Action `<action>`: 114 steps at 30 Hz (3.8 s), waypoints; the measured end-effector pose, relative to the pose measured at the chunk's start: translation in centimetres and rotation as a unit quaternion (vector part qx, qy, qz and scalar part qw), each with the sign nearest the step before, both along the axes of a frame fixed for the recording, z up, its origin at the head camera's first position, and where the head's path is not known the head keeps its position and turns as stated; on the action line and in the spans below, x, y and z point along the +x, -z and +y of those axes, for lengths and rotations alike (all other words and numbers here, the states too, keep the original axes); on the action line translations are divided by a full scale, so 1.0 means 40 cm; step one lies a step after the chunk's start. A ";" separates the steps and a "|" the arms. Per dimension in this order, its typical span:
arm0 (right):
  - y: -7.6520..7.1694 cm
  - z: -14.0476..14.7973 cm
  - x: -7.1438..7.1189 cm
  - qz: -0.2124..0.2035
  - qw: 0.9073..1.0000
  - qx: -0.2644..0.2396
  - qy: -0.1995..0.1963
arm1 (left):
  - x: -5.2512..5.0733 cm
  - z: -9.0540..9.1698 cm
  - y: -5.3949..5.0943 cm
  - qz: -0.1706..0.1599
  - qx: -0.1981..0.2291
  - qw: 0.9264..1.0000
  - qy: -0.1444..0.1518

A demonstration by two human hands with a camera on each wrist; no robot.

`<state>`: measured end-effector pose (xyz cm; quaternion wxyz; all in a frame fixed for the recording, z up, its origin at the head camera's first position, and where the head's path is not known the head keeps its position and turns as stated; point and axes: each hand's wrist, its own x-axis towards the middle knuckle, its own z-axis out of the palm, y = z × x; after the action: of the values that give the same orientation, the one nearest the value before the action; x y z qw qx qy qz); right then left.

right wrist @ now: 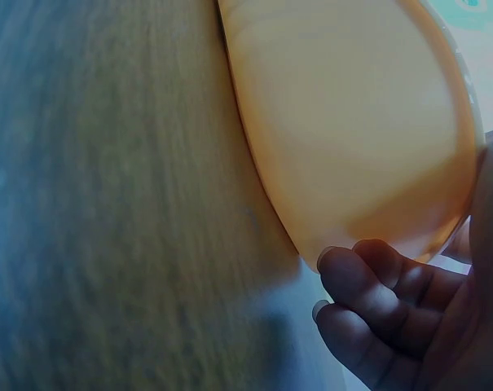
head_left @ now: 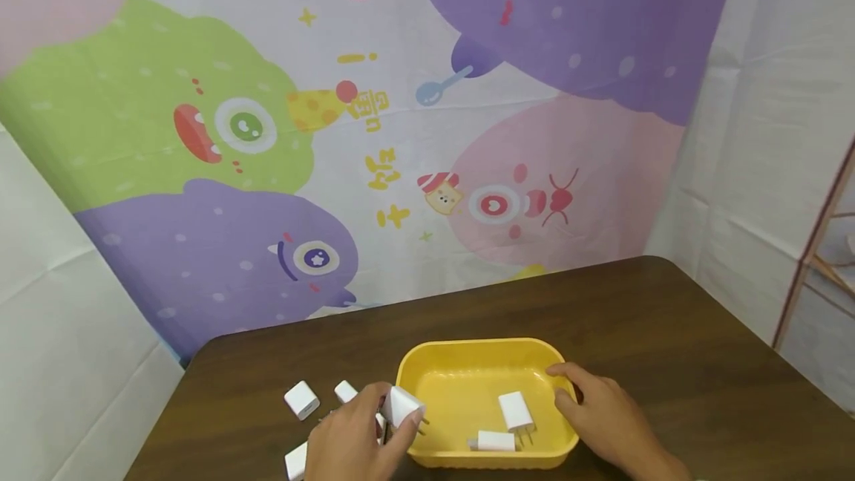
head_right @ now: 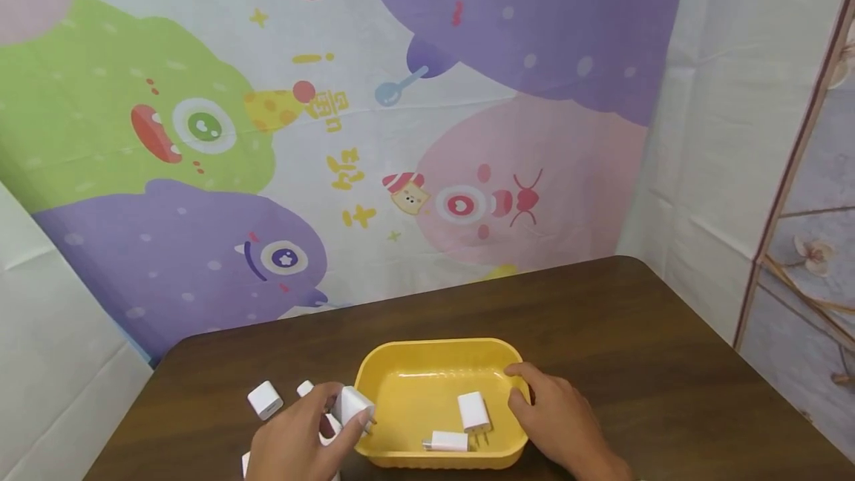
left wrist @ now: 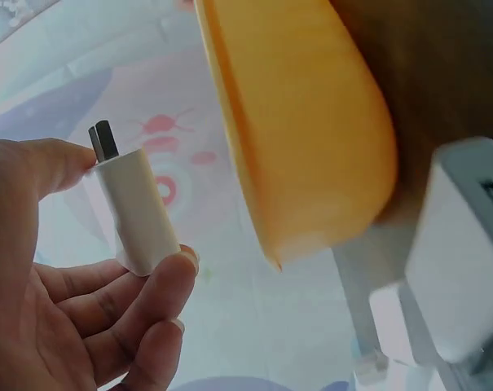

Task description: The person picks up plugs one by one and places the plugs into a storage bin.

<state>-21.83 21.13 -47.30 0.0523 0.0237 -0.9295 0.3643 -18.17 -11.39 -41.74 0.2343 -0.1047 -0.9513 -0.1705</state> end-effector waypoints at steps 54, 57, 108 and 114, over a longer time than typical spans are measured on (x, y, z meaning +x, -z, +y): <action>0.008 0.004 0.001 0.002 1.000 0.002 -0.005 | -0.120 0.164 -0.006 -0.099 -0.051 0.990 0.081; 0.009 0.005 0.001 0.012 1.000 0.002 -0.007 | -0.128 0.176 -0.006 -0.094 -0.066 0.990 0.084; 0.013 0.000 -0.002 0.018 1.000 0.010 -0.003 | -0.171 0.196 0.025 -0.132 -0.095 0.981 0.108; 0.012 0.004 -0.001 0.027 1.000 0.007 -0.006 | -0.164 0.184 0.019 -0.099 -0.095 0.986 0.098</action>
<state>-21.87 21.31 -47.78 0.0747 0.0393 -0.9303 0.3568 -24.73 -4.04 -42.51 0.1098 -0.2022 -0.9669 -0.1107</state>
